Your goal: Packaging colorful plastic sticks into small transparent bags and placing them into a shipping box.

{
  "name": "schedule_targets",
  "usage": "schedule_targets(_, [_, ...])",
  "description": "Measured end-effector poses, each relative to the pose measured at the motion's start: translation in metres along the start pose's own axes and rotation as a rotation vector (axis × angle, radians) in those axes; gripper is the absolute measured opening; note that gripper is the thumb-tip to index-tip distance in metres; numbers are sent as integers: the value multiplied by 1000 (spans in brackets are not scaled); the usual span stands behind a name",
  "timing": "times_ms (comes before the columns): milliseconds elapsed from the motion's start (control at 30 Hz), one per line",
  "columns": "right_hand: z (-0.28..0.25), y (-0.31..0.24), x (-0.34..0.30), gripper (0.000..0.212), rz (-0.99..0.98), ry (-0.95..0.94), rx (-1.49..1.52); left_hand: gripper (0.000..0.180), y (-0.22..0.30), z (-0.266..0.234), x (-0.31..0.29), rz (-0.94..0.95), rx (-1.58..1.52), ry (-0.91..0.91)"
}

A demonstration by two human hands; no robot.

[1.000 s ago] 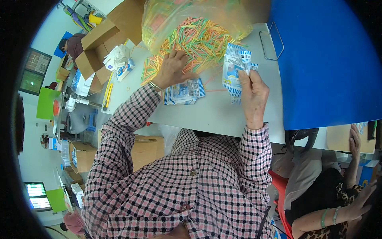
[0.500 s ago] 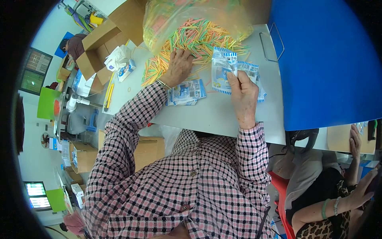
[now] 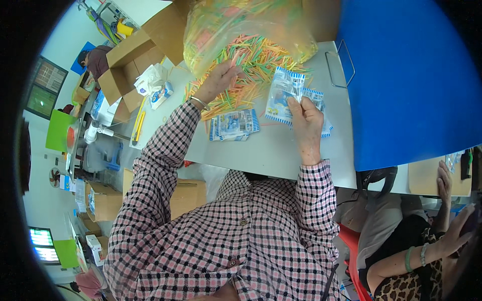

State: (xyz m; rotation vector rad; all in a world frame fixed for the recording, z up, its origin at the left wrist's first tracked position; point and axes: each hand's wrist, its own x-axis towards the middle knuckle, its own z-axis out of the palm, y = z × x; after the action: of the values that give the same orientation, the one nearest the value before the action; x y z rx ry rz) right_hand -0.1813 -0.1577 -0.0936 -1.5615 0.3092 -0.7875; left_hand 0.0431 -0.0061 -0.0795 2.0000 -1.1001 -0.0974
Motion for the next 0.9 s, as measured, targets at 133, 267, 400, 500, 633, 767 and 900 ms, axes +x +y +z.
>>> schedule_targets(133, [12, 12, 3, 13, 149, -28, 290, 29, 28, -5, 1, -143, -321, -5])
schedule_targets(267, [45, -1, 3, 17, 243, -20, 764, 29, 36, -9, 7, -306, -636, -41])
schedule_targets(400, [70, 2, 18, 21, 357, -12, 1039, 23, 44, 3, 7, -413, -1040, 20])
schedule_targets(500, [87, 20, 29, 25, 447, -40, 1223, 20, 40, 22, 0, -360, -1163, 34])
schedule_targets(633, [97, 39, 31, 27, 563, 69, 1341, 14, 54, 49, -14, -320, -1194, 113])
schedule_targets(767, [99, 35, 31, 28, 577, 130, 1331, 14, 50, 62, -27, -180, -1104, 141])
schedule_targets(900, [98, 29, 31, 28, 569, 166, 1345, 16, 68, 69, -28, -139, -1117, 258])
